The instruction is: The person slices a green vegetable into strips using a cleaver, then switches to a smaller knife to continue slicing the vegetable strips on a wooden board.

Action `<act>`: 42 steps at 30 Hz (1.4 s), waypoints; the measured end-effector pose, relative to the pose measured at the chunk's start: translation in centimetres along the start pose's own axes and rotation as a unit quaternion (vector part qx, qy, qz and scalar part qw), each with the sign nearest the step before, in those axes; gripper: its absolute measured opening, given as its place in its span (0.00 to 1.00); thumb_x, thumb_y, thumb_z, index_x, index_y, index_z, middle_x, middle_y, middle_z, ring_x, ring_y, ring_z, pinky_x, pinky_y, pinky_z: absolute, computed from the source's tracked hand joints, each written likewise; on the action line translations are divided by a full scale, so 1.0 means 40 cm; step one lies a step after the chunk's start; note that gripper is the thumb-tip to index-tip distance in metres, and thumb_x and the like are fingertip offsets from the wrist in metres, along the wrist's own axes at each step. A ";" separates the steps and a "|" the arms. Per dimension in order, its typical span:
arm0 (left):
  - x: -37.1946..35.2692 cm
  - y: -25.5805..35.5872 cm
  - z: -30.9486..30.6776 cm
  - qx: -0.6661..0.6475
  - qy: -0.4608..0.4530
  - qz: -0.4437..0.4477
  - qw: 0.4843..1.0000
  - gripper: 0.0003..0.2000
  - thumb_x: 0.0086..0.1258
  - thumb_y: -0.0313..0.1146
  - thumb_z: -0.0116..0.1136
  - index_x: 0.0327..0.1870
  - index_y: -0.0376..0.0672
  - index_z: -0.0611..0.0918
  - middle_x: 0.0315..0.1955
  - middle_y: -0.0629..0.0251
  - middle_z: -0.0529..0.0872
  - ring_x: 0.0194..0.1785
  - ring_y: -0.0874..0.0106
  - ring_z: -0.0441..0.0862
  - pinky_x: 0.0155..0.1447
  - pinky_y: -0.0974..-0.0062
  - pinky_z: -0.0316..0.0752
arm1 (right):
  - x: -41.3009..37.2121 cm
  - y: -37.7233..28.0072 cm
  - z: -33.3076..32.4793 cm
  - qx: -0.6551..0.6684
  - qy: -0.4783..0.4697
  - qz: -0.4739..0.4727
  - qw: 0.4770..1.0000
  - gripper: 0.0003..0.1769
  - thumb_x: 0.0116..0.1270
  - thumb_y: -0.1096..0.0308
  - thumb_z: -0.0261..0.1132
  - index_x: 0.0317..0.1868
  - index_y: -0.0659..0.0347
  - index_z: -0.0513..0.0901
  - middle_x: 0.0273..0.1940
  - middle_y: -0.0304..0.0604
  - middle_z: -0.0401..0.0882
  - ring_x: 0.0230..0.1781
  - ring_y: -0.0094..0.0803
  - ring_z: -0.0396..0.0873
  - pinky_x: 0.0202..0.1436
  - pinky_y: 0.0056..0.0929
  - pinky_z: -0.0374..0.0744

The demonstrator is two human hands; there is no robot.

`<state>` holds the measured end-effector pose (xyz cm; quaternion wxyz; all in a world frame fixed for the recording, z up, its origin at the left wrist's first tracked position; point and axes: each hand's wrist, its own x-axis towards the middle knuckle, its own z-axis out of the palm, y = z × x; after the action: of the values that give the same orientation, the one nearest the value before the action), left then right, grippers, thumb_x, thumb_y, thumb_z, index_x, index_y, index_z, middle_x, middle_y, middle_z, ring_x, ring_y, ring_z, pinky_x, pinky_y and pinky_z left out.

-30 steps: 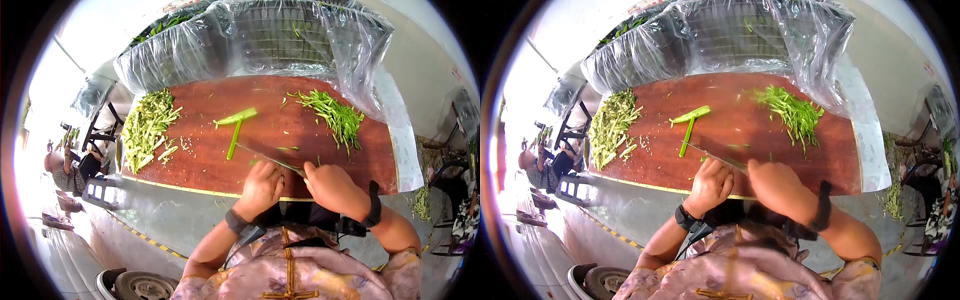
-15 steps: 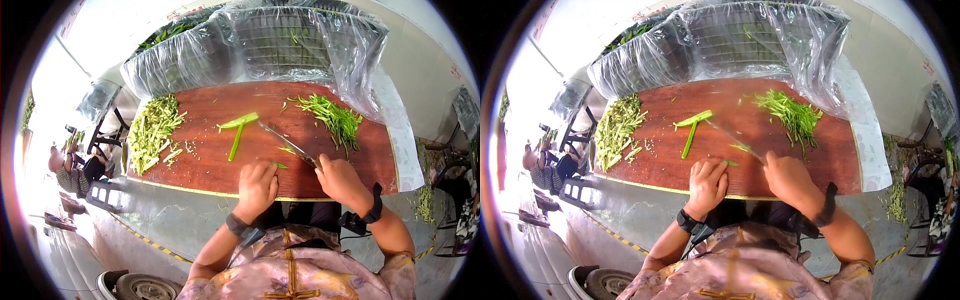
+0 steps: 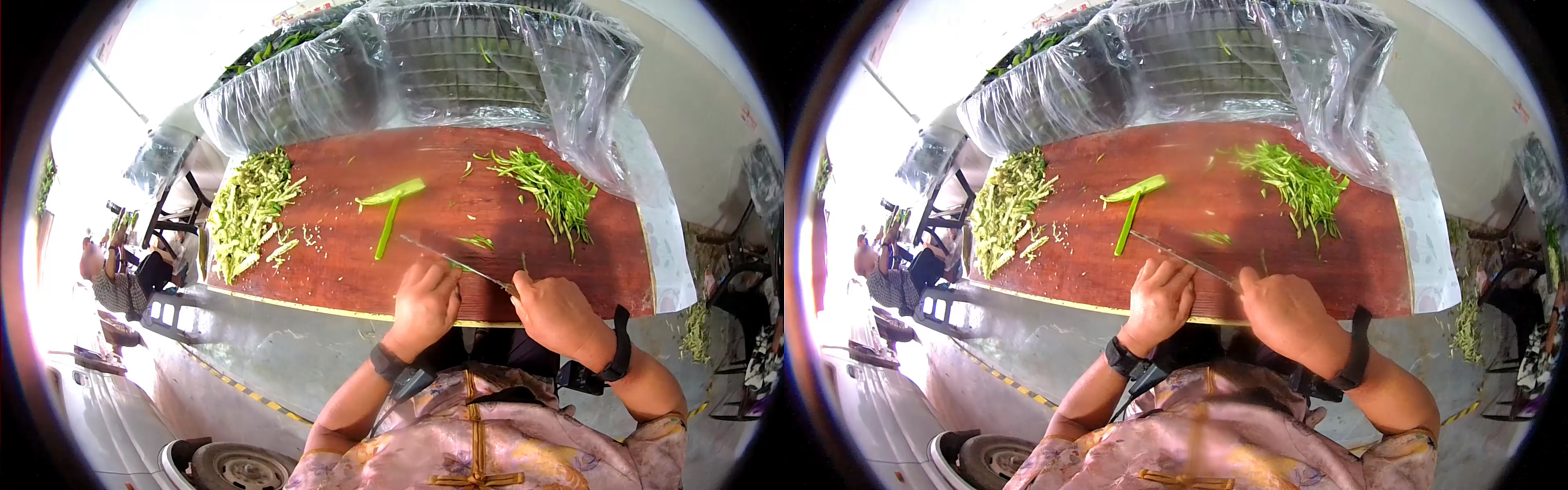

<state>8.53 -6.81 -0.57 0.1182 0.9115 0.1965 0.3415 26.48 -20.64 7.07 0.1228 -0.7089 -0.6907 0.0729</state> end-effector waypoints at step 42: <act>-0.001 -0.002 -0.002 -0.018 -0.005 -0.004 1.000 0.11 0.60 0.24 0.61 0.44 0.37 0.85 0.41 0.58 0.84 0.46 0.56 0.80 0.51 0.63 0.78 | 0.073 -0.016 0.038 0.026 -0.032 -0.006 0.999 0.12 0.70 0.65 0.61 0.40 0.68 0.73 0.22 0.58 0.79 0.25 0.58 0.81 0.30 0.54 0.77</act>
<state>8.42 -6.75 -0.56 0.1371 0.9101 0.1934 0.3399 25.56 -17.60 5.99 0.1191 -0.6988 -0.6963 0.1125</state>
